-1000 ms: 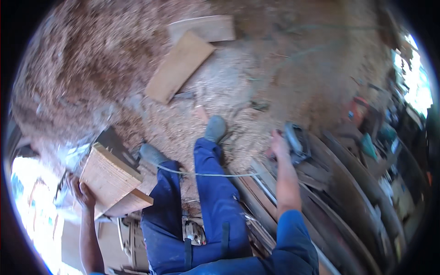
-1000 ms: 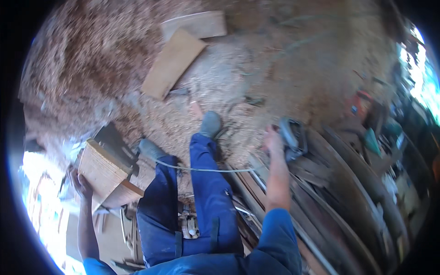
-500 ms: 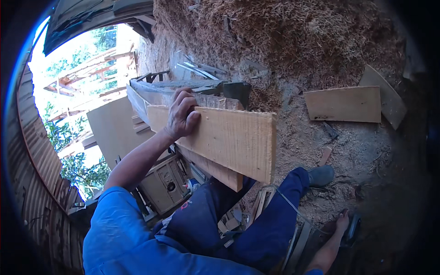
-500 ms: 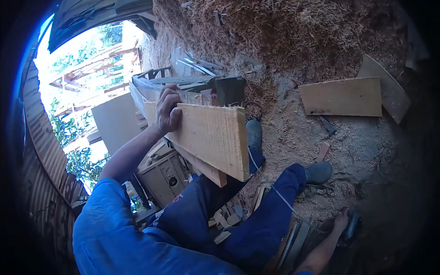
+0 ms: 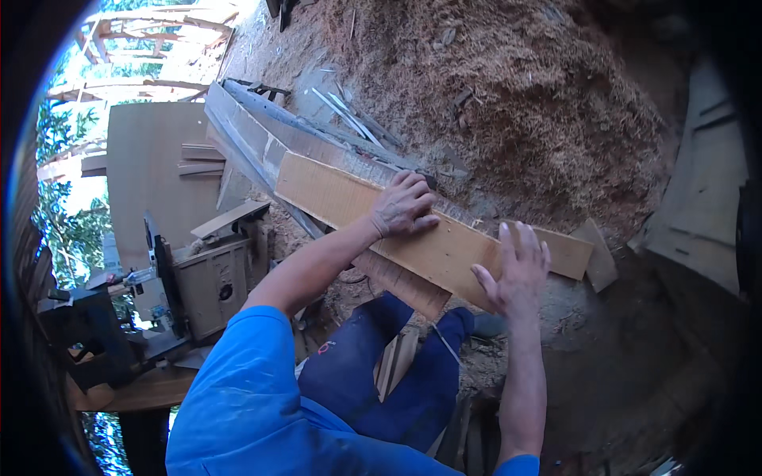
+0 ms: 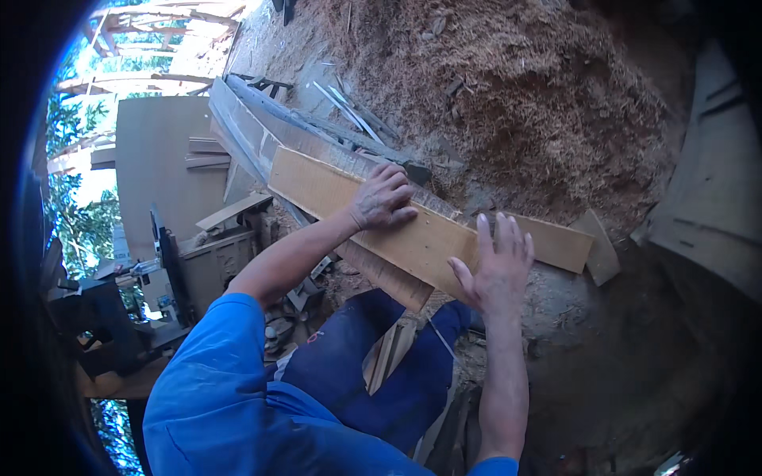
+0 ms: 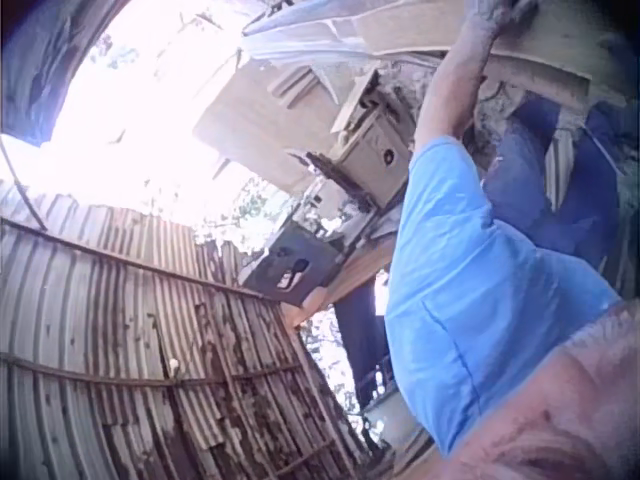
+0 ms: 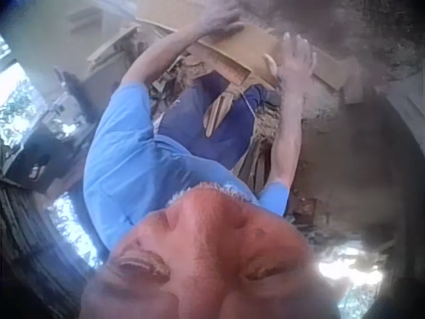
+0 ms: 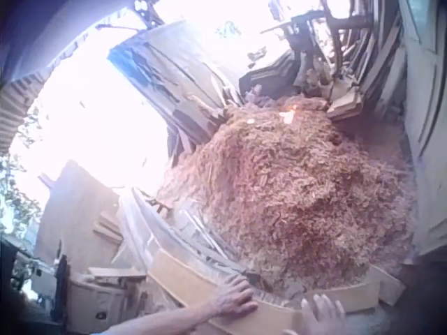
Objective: The person measures a piece of wood with a tape measure, marks it with a pencil, and then cuts along the mark using a circular saw.
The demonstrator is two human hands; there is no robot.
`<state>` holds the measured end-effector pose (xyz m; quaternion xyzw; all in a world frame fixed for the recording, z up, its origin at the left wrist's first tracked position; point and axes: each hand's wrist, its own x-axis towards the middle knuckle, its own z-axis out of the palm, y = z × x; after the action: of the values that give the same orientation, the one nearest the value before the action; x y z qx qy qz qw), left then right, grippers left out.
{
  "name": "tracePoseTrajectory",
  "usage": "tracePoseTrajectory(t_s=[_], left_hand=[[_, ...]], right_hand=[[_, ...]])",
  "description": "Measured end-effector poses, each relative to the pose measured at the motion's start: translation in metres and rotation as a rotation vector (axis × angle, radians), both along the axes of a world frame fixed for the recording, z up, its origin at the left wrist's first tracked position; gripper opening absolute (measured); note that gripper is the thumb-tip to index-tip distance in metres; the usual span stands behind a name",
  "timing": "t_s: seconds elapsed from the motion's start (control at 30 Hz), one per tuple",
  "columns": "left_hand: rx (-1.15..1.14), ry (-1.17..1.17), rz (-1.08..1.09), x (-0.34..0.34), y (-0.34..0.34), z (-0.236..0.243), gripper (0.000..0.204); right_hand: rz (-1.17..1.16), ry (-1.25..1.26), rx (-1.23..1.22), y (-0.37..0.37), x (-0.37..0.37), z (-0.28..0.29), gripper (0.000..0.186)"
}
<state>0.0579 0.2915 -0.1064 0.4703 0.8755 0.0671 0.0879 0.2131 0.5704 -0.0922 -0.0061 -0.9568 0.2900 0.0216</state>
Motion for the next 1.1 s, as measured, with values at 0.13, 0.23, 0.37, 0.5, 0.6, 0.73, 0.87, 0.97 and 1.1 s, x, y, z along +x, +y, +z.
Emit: tracePoseTrajectory(t_s=[0.13,0.23,0.37,0.5,0.6,0.73,0.87,0.97,1.1], left_hand=[[0.205,0.174,0.157,0.009,-0.024,-0.015,0.047],[0.178,0.536,0.837,0.01,-0.125,-0.012,0.049],[0.127,0.479,2.059,-0.006,-0.357,-0.008,0.083],[0.448,-0.212,2.208,-0.06,-0.374,-0.009,0.102],[0.594,-0.496,2.039,-0.059,-0.381,-0.038,0.114],[0.358,-0.251,2.03,-0.063,-0.353,-0.048,0.114],[0.341,-0.266,2.056,-0.076,-0.355,-0.039,0.118],[0.482,-0.279,2.005,-0.092,-0.37,-0.026,0.121],[0.485,-0.191,1.944,-0.088,-0.36,-0.025,0.121]], right_hand=[[0.164,-0.269,-0.012,-0.025,-0.064,-0.015,0.073],[0.173,-0.48,-0.054,-0.035,-0.073,-0.028,0.066],[0.197,-0.456,-0.072,-0.064,-0.056,-0.021,0.058],[0.185,-0.473,-0.022,-0.051,-0.042,-0.021,0.06],[0.179,-0.507,-0.047,-0.058,-0.008,-0.029,0.063],[0.095,-0.524,-0.103,-0.063,0.012,-0.032,0.063],[0.062,-0.58,-0.172,-0.066,0.001,-0.037,0.059],[0.069,-0.635,-0.094,-0.088,-0.034,-0.024,0.058],[0.094,-0.44,-0.074,-0.091,-0.037,-0.024,0.059]])
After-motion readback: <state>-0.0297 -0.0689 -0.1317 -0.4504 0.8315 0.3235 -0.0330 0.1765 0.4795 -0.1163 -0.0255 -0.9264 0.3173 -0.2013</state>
